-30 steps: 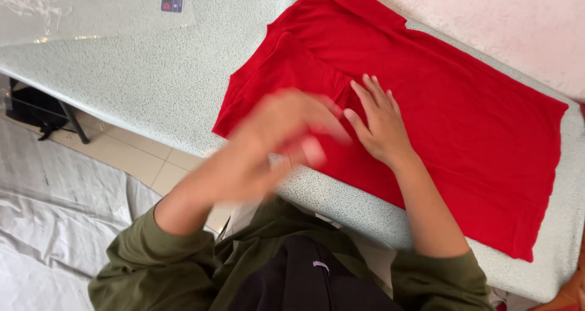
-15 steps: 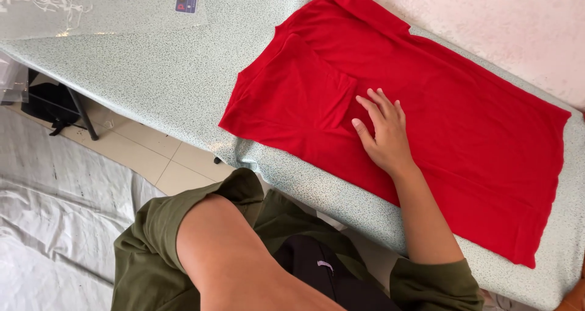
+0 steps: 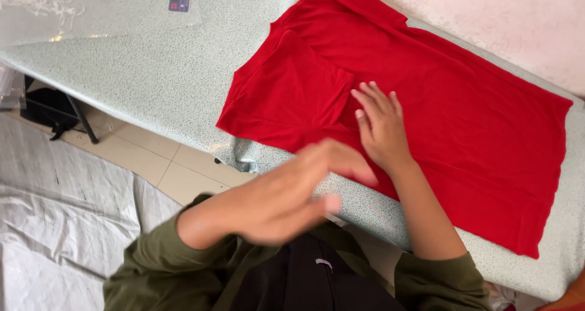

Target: Folding a red t-shirt on a flat surface and attaching a brand tag to the collar area.

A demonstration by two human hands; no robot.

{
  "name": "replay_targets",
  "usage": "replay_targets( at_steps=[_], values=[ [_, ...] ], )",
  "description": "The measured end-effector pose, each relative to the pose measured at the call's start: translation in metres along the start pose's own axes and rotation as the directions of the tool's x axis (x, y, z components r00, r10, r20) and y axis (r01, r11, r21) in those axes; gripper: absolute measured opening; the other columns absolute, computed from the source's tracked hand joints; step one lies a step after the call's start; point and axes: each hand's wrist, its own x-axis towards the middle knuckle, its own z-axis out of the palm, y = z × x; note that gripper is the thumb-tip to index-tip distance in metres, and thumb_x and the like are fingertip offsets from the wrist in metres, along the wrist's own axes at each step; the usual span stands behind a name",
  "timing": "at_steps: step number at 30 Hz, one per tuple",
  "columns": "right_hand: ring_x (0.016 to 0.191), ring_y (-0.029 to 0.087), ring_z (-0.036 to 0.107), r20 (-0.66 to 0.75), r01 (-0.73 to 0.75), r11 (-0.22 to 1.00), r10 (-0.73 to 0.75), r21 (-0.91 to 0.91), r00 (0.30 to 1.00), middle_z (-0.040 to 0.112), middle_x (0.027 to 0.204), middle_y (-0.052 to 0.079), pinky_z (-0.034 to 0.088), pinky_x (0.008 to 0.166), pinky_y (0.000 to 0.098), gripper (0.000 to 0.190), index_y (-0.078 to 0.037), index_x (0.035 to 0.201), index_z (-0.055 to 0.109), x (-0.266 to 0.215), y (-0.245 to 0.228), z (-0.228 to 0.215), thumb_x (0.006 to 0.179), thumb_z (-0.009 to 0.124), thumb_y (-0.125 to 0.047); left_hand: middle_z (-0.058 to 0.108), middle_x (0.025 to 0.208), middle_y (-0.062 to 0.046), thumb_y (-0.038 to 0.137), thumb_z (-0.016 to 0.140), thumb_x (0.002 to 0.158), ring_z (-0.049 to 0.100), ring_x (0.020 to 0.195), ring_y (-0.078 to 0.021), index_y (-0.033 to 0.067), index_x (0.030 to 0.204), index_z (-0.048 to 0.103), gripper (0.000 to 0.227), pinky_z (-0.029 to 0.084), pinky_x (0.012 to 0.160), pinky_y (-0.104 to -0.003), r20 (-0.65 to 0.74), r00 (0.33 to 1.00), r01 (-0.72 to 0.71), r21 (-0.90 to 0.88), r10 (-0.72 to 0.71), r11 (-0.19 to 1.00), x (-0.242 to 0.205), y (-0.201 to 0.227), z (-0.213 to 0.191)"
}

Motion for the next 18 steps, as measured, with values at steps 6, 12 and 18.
replay_targets(
  at_steps=[6,12,18],
  values=[
    [0.158,0.031,0.019,0.100,0.163,0.974,-0.148,-0.159,0.984,0.027,0.170,0.015,0.011,0.125,0.0569,0.065,-0.012,0.163,0.032,-0.048,-0.050,0.038,0.106,0.047,-0.040,0.033,0.165,-0.014,0.042,0.039,0.106,0.026,0.155,-0.0321,0.0136,0.162,0.031,0.063,0.013,0.125,-0.056,0.026,0.958,0.181,0.721,-0.287,0.669,-0.068,-0.120,0.045],
    [0.160,0.034,0.010,0.130,-0.046,0.981,0.071,-0.186,0.989,0.017,0.173,0.016,0.003,0.125,0.0582,0.073,-0.011,0.166,0.022,-0.120,-0.047,0.018,0.108,0.034,-0.053,0.029,0.170,-0.011,0.050,0.035,0.106,0.021,0.157,-0.0351,0.0239,0.163,0.034,0.063,0.009,0.122,-0.066,-0.002,0.929,0.226,0.796,-0.370,0.562,-0.070,-0.116,0.044],
    [0.160,0.029,0.005,-0.063,-0.484,0.797,0.497,-0.361,0.866,0.012,0.175,0.009,0.002,0.124,0.0538,0.064,-0.016,0.168,0.022,-0.226,0.036,-0.038,0.111,0.027,-0.044,0.029,0.171,-0.014,0.050,0.032,0.107,0.019,0.158,-0.0380,0.0223,0.163,0.035,0.062,0.008,0.121,-0.069,-0.007,0.915,0.256,0.783,-0.403,0.568,-0.069,-0.113,0.044]
  ],
)
